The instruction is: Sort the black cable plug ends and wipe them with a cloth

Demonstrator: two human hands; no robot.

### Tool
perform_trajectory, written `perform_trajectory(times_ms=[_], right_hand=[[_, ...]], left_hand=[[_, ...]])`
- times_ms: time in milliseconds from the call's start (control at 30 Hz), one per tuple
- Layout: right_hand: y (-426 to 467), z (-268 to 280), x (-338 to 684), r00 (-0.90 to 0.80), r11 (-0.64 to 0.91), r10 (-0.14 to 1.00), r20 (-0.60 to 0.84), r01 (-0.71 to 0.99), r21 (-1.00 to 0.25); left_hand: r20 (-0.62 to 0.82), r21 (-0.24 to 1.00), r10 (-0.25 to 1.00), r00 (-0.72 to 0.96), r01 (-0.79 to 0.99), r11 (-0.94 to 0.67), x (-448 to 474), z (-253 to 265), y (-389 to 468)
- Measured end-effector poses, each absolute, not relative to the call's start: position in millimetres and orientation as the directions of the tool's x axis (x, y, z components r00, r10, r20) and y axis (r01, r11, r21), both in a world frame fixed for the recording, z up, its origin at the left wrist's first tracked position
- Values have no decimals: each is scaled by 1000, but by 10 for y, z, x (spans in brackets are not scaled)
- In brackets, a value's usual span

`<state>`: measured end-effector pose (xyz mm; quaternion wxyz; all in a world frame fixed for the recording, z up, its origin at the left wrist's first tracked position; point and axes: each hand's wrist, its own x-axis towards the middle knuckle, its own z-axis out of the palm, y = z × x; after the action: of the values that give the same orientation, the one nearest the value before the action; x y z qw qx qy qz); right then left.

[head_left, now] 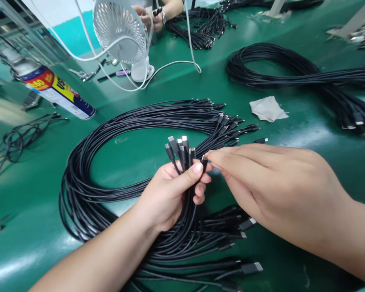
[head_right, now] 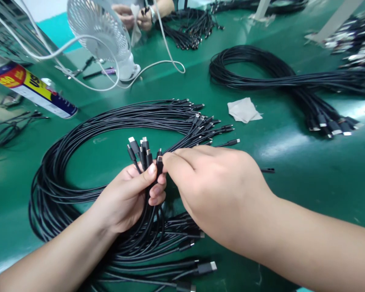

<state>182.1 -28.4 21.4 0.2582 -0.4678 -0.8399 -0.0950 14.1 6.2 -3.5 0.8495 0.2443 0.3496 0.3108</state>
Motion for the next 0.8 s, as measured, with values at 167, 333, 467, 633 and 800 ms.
perform_trajectory(times_ms=[167, 333, 467, 633, 800], right_hand=[[-303, 219, 1831, -424, 543, 736, 528, 835, -86], [-323, 233, 1855, -429, 542, 745, 511, 836, -89], [-322, 244, 1858, -425, 544, 750, 507, 832, -109], [-315, 240, 1863, -419, 531, 762, 493, 840, -107], [-299, 253, 1876, -411, 530, 765, 497, 839, -122]], left_hand=[[-441, 636, 701, 561, -356, 685, 140, -34, 61], [-443, 631, 693, 569, -351, 692, 149, -28, 62], [-443, 635, 690, 573, -342, 692, 149, -26, 69], [-442, 644, 686, 578, -328, 691, 139, -28, 63], [-428, 657, 689, 585, -322, 681, 134, -24, 63]])
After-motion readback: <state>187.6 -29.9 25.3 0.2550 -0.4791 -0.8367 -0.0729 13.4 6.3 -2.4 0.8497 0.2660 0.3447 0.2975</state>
